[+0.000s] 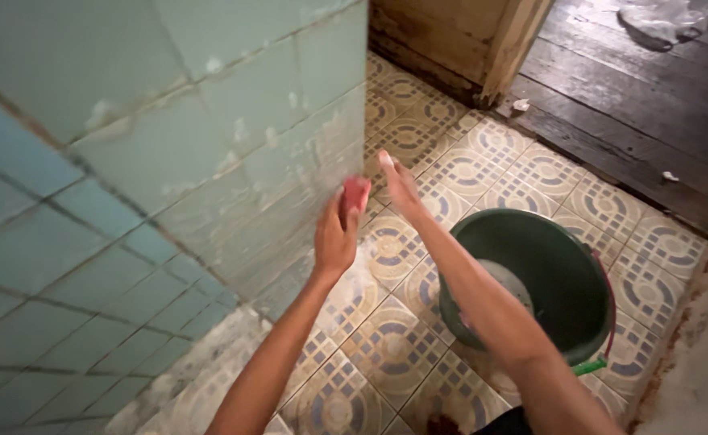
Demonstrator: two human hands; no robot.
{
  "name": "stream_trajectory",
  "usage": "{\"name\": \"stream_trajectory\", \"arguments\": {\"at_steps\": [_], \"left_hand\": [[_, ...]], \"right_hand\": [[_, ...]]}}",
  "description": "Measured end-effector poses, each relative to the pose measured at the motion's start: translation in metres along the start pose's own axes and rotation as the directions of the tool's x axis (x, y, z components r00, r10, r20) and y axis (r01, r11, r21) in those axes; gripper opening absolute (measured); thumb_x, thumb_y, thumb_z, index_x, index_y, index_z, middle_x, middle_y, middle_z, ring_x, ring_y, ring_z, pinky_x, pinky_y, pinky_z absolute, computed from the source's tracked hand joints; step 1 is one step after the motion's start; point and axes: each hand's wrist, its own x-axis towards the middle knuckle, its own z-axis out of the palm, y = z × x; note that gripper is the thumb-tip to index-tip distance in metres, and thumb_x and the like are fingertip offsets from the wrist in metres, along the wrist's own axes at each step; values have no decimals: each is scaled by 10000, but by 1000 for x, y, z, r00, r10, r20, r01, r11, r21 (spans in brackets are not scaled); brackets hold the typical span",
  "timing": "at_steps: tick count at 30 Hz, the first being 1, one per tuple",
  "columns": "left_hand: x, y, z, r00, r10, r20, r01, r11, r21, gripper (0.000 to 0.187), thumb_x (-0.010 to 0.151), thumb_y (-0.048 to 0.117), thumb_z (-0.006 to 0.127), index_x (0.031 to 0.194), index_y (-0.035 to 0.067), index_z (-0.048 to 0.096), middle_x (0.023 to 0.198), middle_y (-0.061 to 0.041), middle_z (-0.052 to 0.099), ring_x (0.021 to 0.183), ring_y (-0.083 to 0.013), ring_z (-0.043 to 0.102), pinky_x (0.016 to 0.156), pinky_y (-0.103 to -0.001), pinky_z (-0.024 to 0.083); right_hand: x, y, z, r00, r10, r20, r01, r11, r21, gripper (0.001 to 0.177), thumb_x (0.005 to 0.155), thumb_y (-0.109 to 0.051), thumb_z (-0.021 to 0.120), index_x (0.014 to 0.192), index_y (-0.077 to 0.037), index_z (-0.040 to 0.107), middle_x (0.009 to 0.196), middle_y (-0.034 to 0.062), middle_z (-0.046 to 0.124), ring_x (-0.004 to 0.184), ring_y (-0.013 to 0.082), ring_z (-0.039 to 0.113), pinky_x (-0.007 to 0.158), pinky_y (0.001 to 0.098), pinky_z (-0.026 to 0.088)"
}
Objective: The person cleans wall and floor tiles using a sponge and soapy water from a bucket, scrubbing the surfaces and rinsing the sponge.
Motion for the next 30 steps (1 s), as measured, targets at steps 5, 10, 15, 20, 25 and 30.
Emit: {"name": "stream_trajectory", "arguments": {"at_steps": [5, 10, 15, 20, 25, 30], "left_hand": [[-2, 18, -3, 881, -472, -42, 386, 765, -515, 423, 1070, 387, 411, 1239, 31, 566, 1046, -153, 687, 892, -268, 683, 796, -422, 542], [-19, -16, 36, 874, -486, 7, 295, 519, -802, 260, 1070, 264, 428, 1058, 53, 579, 949, -99, 656, 801, -221, 680, 732, -372, 563], [-38, -9, 50, 881, -452, -137, 347, 816, -462, 319, 1082, 263, 431, 1098, 17, 632, 968, -164, 669, 853, -256, 657, 788, -397, 531], [-52, 9, 21, 931, -365, -8, 337, 868, -365, 385, 1028, 368, 562, 1174, 16, 617, 1076, -181, 728, 947, -289, 715, 851, -402, 548], [-58, 21, -13, 843, -501, 196, 538, 797, -276, 505, 980, 460, 570, 1280, 55, 574, 1026, -168, 750, 909, -300, 759, 830, -404, 571], [-64, 11, -15, 844, -485, 229, 519, 845, -126, 503, 972, 480, 586, 1270, 76, 601, 1027, -160, 760, 944, -308, 744, 847, -411, 554]], "right_hand": [[-39, -59, 38, 982, 171, 77, -183, 961, 209, 703, 905, -620, 557, 1345, -72, 551, 1250, 55, 600, 1079, 226, 621, 896, 377, 512], [-76, -77, 38, 957, 268, 110, -285, 938, 199, 624, 978, -586, 564, 1116, 4, 712, 932, 101, 703, 743, 181, 640, 643, 315, 491], [-92, -84, 48, 922, 293, 252, -373, 847, 379, 383, 983, -405, 640, 1149, -64, 696, 964, 85, 715, 741, 173, 695, 671, 309, 574], [-62, -77, -12, 989, 117, 90, -145, 879, 455, 384, 1014, -389, 601, 1238, -78, 584, 928, 93, 694, 834, 246, 759, 717, 386, 666], [-34, -25, -130, 946, 292, -138, -307, 946, -101, 499, 1034, -414, 637, 1280, 18, 588, 971, 160, 682, 849, 321, 698, 724, 437, 593], [-98, 43, -221, 947, 255, -193, -319, 787, -527, 617, 1054, -448, 571, 1402, 60, 533, 1057, 259, 657, 915, 435, 664, 799, 509, 533]]}}
